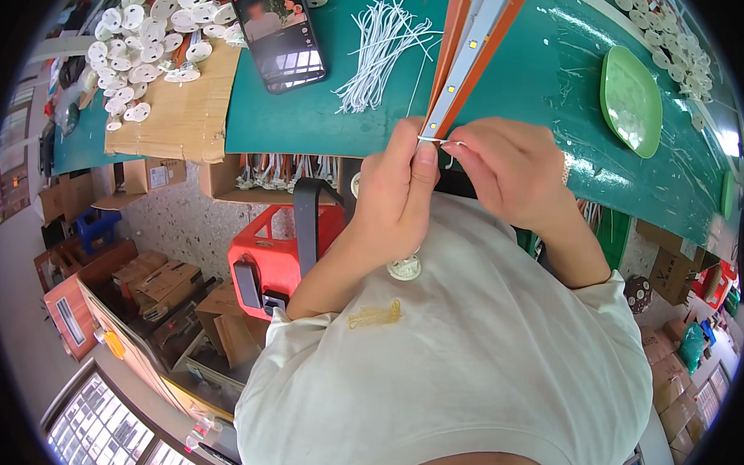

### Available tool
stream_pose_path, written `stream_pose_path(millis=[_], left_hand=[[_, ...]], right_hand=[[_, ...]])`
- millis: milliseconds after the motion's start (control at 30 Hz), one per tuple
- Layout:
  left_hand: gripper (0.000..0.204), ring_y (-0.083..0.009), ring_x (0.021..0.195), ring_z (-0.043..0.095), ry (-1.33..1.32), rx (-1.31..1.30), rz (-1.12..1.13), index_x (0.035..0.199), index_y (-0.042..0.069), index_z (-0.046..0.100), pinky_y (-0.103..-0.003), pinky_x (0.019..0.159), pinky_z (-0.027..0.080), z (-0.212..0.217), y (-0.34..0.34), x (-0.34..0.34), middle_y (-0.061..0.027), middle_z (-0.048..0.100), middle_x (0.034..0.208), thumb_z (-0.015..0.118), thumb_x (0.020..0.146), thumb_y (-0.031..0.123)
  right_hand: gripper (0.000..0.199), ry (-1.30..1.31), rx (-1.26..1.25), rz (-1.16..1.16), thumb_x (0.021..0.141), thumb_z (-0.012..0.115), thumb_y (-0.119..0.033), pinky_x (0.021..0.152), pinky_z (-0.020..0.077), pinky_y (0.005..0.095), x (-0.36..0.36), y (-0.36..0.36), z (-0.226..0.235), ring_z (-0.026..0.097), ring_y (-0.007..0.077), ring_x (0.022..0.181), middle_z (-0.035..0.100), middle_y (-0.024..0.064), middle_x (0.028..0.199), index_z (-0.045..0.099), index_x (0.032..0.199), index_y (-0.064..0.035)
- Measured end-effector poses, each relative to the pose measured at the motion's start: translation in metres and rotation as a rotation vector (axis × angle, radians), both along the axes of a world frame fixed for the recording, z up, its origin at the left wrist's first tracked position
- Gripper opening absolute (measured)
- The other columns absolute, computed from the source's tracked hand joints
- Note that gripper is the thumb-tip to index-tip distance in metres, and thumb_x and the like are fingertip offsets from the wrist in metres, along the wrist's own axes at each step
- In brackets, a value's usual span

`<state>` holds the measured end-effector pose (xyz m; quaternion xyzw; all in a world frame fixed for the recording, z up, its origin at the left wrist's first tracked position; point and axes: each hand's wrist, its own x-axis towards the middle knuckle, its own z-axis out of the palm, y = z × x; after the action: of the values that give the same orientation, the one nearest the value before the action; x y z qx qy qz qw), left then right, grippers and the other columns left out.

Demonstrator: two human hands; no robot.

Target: The worker bundles together light components and rods using plastic zip ties and places them into a storage box.

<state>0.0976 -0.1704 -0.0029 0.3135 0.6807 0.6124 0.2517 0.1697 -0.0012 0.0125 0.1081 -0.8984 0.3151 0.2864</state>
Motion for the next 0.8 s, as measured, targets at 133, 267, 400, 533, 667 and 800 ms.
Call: stream_pose_path(millis=[133,267,400,533,667,800], left_hand=[[0.022,-0.0239,0.054,0.055,0.111,-0.071,0.018,0.119,-0.003,0.050,-0.034,0.054,0.043,0.000,-0.001,0.005,-0.0115,0.055,0.066,0.041,0.105,0.012],[0.024,-0.0247,0.054,0.056,0.198,0.042,0.024,0.120,-0.004,0.050,-0.035,0.053,0.043,-0.002,0.004,0.005,-0.0109,0.057,0.066,0.042,0.104,0.012],[0.025,-0.0207,0.052,0.055,0.018,-0.016,0.031,0.120,-0.003,0.050,-0.033,0.052,0.042,-0.003,0.000,0.001,-0.0096,0.056,0.065,0.040,0.106,0.015],[0.026,-0.0183,0.052,0.054,0.011,-0.009,0.059,0.120,-0.002,0.050,-0.032,0.051,0.041,-0.005,-0.002,0.002,-0.0089,0.055,0.063,0.038,0.107,0.017],[0.024,-0.0204,0.052,0.054,0.020,0.003,0.020,0.119,-0.001,0.049,-0.033,0.051,0.040,-0.008,0.000,0.002,-0.0098,0.055,0.063,0.039,0.106,0.016],[0.022,-0.0252,0.051,0.054,0.045,-0.080,-0.015,0.118,-0.001,0.049,-0.036,0.052,0.041,-0.006,-0.002,-0.002,-0.0119,0.053,0.062,0.040,0.106,0.015]], right_hand=[[0.016,-0.656,-1.136,0.082,0.097,0.060,-0.007,0.040,0.0410,0.0271,0.009,-0.007,0.004,0.058,0.0098,0.054,0.065,0.0071,0.079,0.065,0.086,0.0032],[0.021,-0.685,-1.347,0.051,0.101,0.055,-0.014,0.041,0.0418,0.0260,0.009,-0.013,-0.001,0.055,0.0093,0.054,0.064,0.0069,0.082,0.064,0.093,0.0033],[0.016,-0.475,-1.324,-0.087,0.099,0.059,-0.011,0.047,0.0475,0.0251,0.009,-0.023,-0.012,0.060,0.0135,0.061,0.065,0.0098,0.092,0.065,0.104,0.0038],[0.035,0.167,-0.001,0.054,0.069,0.078,0.005,0.054,0.0532,0.0281,-0.006,0.004,-0.009,0.067,0.0250,0.069,0.068,0.0173,0.102,0.069,0.103,0.0037],[0.033,0.238,0.140,0.042,0.069,0.081,0.000,0.053,0.0529,0.0289,-0.002,0.008,-0.010,0.067,0.0255,0.068,0.069,0.0167,0.102,0.068,0.099,0.0047],[0.031,0.157,0.168,0.059,0.071,0.080,-0.004,0.052,0.0533,0.0303,-0.002,0.008,-0.006,0.067,0.0255,0.068,0.070,0.0158,0.099,0.066,0.097,0.0056]])
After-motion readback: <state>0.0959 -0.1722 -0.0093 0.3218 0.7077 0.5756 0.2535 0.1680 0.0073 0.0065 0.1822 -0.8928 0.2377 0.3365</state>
